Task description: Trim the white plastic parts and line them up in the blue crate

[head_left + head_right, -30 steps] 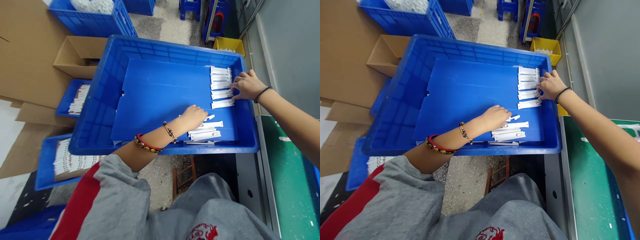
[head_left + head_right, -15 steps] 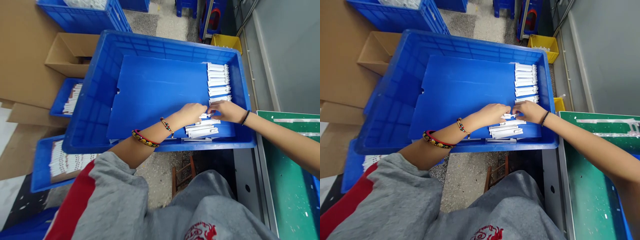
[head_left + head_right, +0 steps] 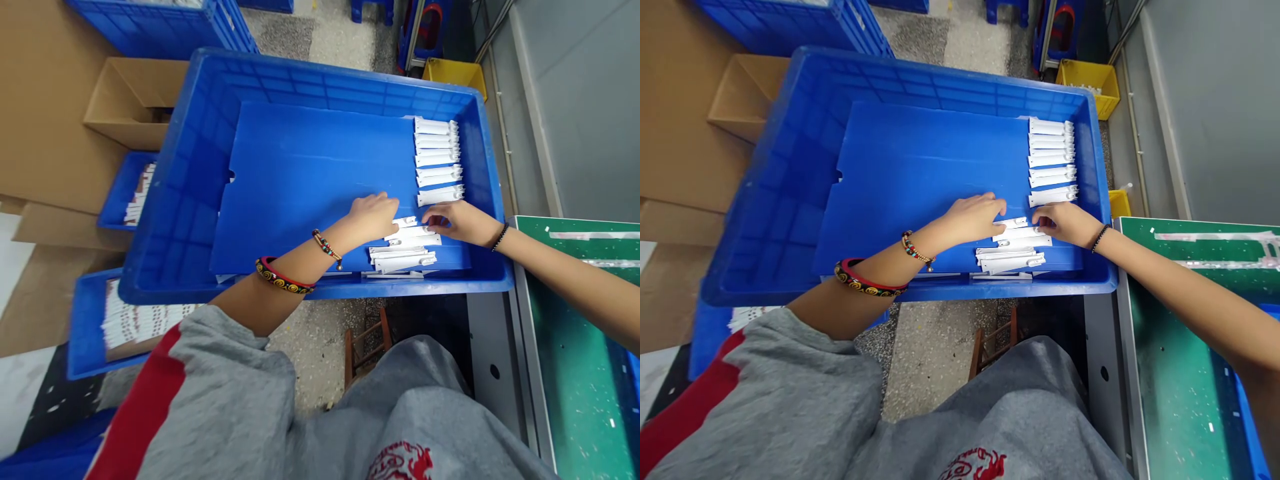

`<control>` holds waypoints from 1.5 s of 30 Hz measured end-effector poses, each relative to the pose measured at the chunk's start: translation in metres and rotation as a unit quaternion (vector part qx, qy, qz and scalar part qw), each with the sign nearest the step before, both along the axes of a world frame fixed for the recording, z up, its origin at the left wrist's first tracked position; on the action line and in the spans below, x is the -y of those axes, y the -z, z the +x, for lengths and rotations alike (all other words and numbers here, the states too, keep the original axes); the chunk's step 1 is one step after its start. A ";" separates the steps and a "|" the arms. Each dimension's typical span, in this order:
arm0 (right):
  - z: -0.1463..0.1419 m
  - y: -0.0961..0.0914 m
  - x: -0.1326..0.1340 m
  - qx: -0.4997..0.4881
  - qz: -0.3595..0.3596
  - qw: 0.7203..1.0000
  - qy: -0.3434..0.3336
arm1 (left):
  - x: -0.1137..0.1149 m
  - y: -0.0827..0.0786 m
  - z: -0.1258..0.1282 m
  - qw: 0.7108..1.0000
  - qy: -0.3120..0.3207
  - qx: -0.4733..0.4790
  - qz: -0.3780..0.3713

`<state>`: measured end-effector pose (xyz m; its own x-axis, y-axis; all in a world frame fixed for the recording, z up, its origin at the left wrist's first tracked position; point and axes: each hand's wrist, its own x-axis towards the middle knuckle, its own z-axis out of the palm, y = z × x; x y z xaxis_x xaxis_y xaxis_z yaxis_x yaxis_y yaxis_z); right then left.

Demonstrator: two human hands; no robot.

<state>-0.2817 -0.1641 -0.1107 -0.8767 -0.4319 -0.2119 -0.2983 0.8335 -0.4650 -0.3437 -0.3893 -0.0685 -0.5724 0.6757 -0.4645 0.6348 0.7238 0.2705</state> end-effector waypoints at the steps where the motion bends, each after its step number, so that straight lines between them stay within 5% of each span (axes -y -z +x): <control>1: 0.001 0.001 0.003 0.008 -0.010 1.000 0.010 | 0.000 0.000 0.000 1.000 0.004 0.013 -0.003; 5: 0.002 0.001 0.011 -0.028 0.000 0.999 0.033 | -0.001 0.004 0.000 0.998 0.039 0.034 0.032; 11: 0.007 -0.004 0.016 -0.071 0.069 0.995 -0.032 | -0.002 0.004 0.001 0.994 0.078 0.050 0.049; 17: 0.008 -0.003 0.020 -0.092 0.110 0.989 -0.040 | 0.002 -0.005 0.005 1.000 -0.011 -0.010 -0.023; 24: 0.005 -0.010 0.029 -0.111 0.176 0.975 -0.076 | 0.000 -0.002 0.005 0.997 0.047 0.067 0.003; 31: 0.014 -0.025 0.001 -0.158 0.322 0.929 -0.097 | -0.001 0.001 0.007 0.995 0.021 -0.042 0.090; 35: 0.015 -0.029 -0.014 -0.147 0.387 0.908 -0.067 | -0.001 0.006 0.006 0.995 0.079 0.011 0.058; 45: 0.013 -0.026 -0.022 -0.156 0.392 0.906 -0.031 | 0.001 0.004 0.005 0.989 0.138 0.045 0.031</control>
